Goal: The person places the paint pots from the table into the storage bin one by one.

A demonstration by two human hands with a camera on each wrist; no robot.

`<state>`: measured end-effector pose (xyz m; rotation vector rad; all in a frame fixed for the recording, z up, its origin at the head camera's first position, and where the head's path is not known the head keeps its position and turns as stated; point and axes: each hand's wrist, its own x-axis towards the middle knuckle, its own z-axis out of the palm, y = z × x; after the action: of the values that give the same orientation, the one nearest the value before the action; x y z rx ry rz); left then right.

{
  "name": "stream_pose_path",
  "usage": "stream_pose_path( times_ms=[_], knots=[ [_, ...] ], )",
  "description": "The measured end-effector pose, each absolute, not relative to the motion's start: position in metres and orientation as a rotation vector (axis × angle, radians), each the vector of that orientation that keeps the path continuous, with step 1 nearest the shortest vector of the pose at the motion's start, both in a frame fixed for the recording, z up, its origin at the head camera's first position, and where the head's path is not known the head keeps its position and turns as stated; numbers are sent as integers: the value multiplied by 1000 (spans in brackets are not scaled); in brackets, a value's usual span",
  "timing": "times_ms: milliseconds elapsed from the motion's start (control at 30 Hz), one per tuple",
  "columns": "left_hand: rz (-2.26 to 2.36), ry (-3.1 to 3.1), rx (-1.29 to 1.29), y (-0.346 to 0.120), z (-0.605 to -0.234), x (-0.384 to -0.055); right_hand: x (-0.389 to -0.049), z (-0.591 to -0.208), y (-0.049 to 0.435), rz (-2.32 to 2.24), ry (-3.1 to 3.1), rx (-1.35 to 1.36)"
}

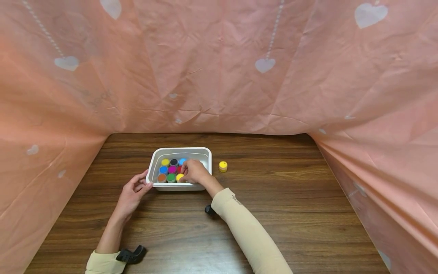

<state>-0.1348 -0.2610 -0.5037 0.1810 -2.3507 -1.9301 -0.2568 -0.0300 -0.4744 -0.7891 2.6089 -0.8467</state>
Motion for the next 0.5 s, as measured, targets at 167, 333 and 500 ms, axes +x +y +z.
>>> stream_pose_path(
  times_ms=[167, 333, 500],
  knots=[
    [-1916, -2359, 190, -262, -504, -135, -255, -473, -27, -895, 2636, -846],
    [-1900, -2372, 195, -261, -504, -134, -254, -463, -16, -1026, 2586, -877],
    [-1905, -2370, 208, -260, -503, -134, -260, -446, 12, -1202, 2548, -827]
  ],
)
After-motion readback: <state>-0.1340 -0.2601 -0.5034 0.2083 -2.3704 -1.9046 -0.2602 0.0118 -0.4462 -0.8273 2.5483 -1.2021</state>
